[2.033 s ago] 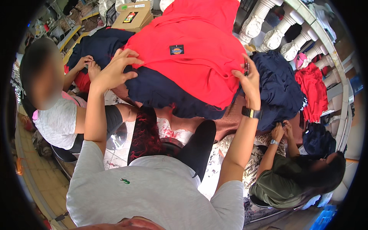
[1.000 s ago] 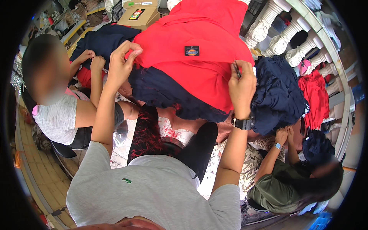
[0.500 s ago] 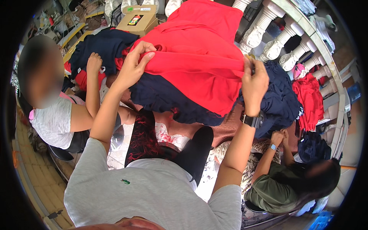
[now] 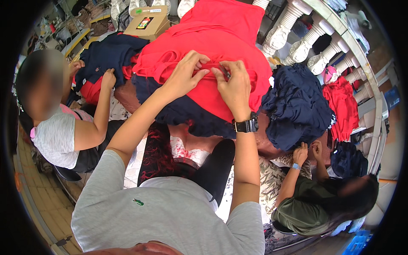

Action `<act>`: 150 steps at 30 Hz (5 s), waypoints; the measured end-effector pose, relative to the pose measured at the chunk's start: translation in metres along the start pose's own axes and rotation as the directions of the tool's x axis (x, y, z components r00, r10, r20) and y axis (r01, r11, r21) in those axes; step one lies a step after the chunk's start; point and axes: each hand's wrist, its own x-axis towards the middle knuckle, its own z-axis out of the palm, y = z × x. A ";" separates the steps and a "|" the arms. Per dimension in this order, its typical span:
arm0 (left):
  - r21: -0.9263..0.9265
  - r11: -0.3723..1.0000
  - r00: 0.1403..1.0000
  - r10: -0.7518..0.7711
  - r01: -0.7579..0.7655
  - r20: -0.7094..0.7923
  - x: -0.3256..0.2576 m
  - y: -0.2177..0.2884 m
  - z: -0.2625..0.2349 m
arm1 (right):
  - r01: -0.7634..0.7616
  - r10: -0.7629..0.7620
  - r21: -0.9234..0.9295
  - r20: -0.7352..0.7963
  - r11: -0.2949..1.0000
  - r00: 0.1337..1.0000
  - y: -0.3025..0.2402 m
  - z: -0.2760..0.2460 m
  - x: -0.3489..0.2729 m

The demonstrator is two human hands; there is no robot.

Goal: The person uses a small cutting tool to trim loose threads and tags from a red garment. They repeatedly lift and turn the garment to access different areas, cutting small pieces of fabric and thread.

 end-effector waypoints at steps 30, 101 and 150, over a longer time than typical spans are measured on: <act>-0.387 0.851 0.935 -0.313 0.354 0.167 0.021 0.005 -0.008 | -0.687 0.378 0.698 0.592 0.202 0.712 -0.029 -0.041 -0.009; -0.480 0.787 0.919 -0.369 0.388 0.138 -0.015 -0.011 -0.053 | 0.274 -0.260 -0.215 0.094 0.937 0.961 -0.041 0.033 -0.007; 0.074 0.997 0.942 0.001 0.025 -0.335 -0.092 0.064 -0.043 | -0.531 0.365 0.766 0.407 0.364 0.837 -0.057 0.029 -0.076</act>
